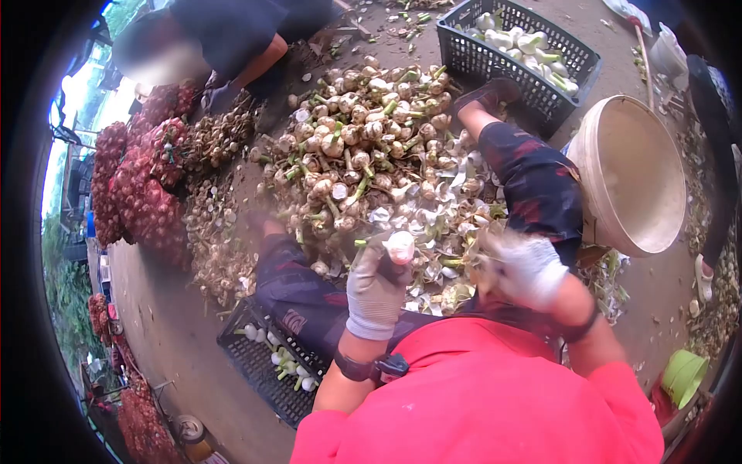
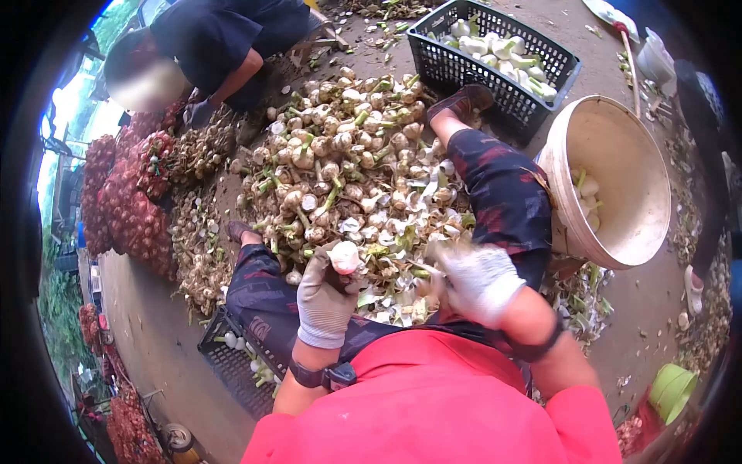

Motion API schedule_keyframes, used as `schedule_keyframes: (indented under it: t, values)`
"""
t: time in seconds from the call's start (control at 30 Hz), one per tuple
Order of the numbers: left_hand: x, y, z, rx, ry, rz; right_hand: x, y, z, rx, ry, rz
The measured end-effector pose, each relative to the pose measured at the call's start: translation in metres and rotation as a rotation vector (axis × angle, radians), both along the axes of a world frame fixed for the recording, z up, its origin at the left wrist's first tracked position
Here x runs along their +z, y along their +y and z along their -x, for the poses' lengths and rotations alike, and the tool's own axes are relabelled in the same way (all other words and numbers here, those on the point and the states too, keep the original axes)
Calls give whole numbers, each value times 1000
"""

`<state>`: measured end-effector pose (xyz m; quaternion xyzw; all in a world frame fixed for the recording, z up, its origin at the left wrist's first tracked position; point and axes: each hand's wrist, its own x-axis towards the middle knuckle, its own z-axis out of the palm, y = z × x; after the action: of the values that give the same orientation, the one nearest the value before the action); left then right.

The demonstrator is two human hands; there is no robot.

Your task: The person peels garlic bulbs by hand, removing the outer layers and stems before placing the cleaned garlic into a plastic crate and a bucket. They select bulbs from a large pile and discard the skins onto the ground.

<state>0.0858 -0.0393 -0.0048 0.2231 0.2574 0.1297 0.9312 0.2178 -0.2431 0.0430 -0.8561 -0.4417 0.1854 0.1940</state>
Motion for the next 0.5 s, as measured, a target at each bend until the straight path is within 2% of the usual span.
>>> schedule_keyframes:
  t: [0.03, 0.1, 0.13, 0.17, 0.2, 0.23, 0.27, 0.33, 0.37, 0.43, 0.5]
  values:
    - [8, -9, -4, -7, -3, 2, -13, 15, 1, -86, -367, -230]
    - [21, -23, -11, 41, 338, -401, -11, 24, 17, -150, -42, -353]
    - [18, -25, -8, 24, 362, -505, -6, 32, 20, -115, 41, -342]
    - [18, -29, -7, 14, 368, -506, -2, 39, 24, -91, 124, -333]
    - [17, -34, -9, 70, 301, -656, -12, 47, 27, -102, 150, -428]
    - [16, -37, -11, 131, 230, -803, -20, 54, 29, -185, 361, -419]
    - [16, -37, -12, 127, 230, -800, -20, 58, 28, -274, 538, -461]
    - [17, -29, -11, 170, 182, -1467, -33, 62, 30, -470, 992, -595]
    - [18, -25, -10, 187, 144, -1801, -31, 61, 28, -476, 993, -597]
    - [19, -22, -11, 198, 65, -1878, -24, 55, 19, -427, 1031, -465]
    - [22, -22, -9, 103, -7, -1992, -28, 53, 18, -405, 978, -482]
